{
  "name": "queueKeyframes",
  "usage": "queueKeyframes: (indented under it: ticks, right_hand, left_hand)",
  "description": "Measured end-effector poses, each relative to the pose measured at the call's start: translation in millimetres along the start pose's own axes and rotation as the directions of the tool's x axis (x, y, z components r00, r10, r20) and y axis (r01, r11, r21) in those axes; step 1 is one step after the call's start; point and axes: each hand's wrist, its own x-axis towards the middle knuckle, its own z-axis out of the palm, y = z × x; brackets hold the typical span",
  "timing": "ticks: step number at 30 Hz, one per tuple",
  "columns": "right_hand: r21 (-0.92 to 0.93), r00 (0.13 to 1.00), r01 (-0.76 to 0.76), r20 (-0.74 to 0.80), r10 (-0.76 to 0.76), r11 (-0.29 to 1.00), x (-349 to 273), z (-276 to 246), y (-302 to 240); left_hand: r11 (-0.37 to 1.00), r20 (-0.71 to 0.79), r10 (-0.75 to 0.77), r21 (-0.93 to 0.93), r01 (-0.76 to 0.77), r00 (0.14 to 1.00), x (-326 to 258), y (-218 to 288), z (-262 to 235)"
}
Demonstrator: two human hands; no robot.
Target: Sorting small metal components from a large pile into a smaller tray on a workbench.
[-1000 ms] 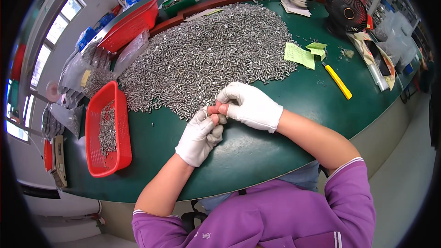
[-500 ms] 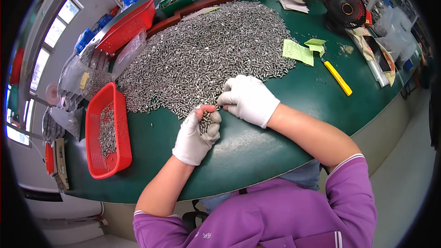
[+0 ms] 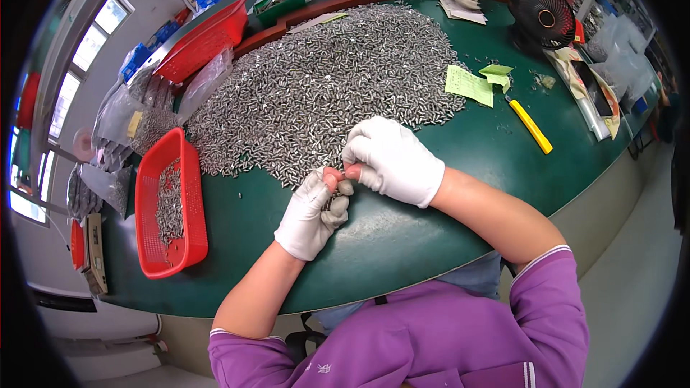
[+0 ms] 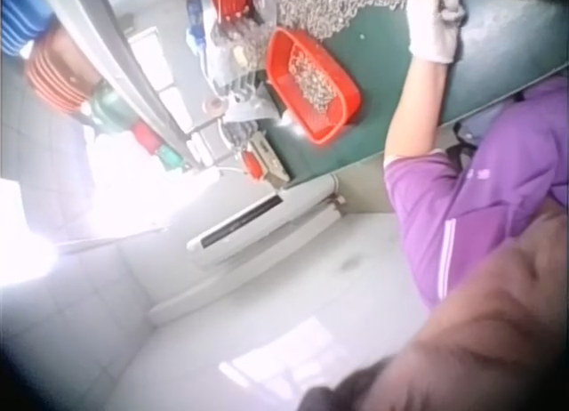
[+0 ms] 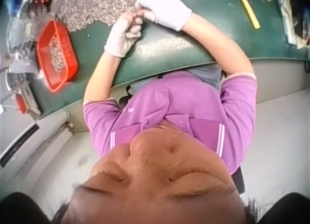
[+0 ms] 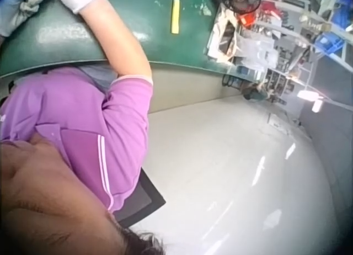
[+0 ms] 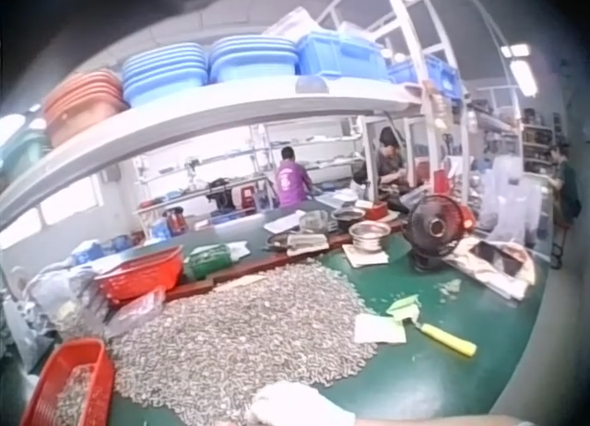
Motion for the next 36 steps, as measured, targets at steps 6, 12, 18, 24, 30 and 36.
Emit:
queueKeyframes:
  ticks: [6, 12, 18, 24, 30, 36]
  right_hand:
    - [0.034, 0.991, 0.108, -0.089, -0.105, 0.994, 0, 1, -4]
    - [-0.038, 0.998, -0.016, -0.061, 0.014, 0.999, -2, 5, 3]
    - [-0.155, 0.998, 0.042, 0.05, -0.035, 0.987, -5, 13, 7]
    - [-0.261, 0.991, 0.009, 0.133, 0.027, 0.965, -3, 17, 2]
    - [0.215, 0.974, -0.221, 0.009, 0.224, 0.951, -4, 9, 1]
    - [0.494, 0.962, -0.275, 0.15, 0.23, 0.825, -5, 6, -5]
  left_hand:
    - [0.997, 0.119, -0.035, 0.069, 0.027, 0.992, 0, 2, 0]
    - [0.998, 0.066, -0.063, -0.002, 0.064, 0.996, -2, 3, -5]
    - [1.0, 0.036, 0.009, -0.001, -0.009, 0.999, -1, 3, -4]
    - [0.998, 0.037, 0.049, -0.05, -0.047, 0.998, 2, 3, -7]
    - [0.997, 0.089, 0.027, -0.072, -0.021, 0.996, 3, 1, -6]
    - [1.0, 0.154, -0.006, -0.007, 0.007, 0.988, 2, -2, -2]
